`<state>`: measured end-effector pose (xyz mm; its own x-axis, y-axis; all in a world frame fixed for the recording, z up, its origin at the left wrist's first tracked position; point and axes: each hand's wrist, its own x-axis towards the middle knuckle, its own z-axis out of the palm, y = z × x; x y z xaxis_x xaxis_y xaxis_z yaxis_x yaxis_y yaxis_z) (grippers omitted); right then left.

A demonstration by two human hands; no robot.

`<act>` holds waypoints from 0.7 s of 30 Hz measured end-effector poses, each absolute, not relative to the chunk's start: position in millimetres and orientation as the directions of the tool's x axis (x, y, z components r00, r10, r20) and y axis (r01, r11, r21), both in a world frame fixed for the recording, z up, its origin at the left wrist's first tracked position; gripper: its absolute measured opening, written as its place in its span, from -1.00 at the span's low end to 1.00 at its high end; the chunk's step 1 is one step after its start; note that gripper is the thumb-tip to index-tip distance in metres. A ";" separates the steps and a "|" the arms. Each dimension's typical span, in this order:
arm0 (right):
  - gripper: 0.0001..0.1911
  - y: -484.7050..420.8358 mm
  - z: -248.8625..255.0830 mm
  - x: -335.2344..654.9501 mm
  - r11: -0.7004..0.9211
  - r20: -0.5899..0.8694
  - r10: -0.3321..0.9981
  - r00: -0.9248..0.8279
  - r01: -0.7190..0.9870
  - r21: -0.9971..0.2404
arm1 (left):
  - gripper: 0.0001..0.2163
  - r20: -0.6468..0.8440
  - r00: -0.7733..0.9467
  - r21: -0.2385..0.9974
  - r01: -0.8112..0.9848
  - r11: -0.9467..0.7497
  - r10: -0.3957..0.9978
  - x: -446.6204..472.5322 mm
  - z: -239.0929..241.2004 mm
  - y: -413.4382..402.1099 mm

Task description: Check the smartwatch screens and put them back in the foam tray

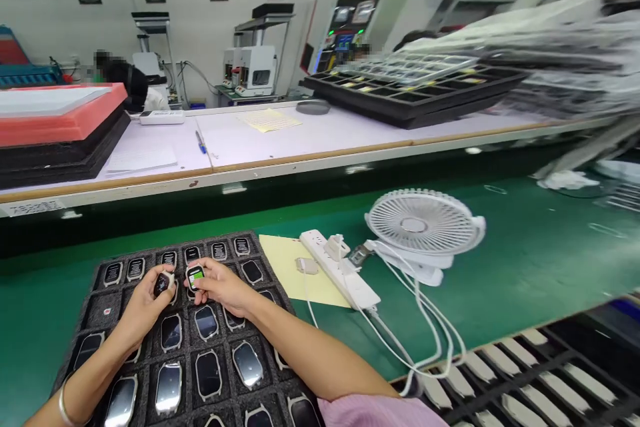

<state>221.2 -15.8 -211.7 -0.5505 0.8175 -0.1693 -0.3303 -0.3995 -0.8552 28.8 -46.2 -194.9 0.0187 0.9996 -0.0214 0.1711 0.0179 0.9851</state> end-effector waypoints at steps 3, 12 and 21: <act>-0.42 -12.0 -213.7 220.6 -0.399 -0.160 0.813 -0.560 -0.334 -0.854 | -0.62 -0.008 0.029 0.982 0.187 0.003 1.000 27.4 -196.0 -44.1; -0.23 -3.3 -220.2 222.2 -0.415 -0.155 0.789 -0.595 -0.329 -0.848 | -0.47 -0.038 0.048 0.972 0.233 0.026 0.998 20.8 -207.9 -33.8; -0.20 14.7 -223.6 223.2 -0.395 -0.088 0.725 -0.683 -0.307 -0.866 | -0.29 -0.052 0.082 0.971 0.237 0.032 0.995 9.8 -234.2 -8.3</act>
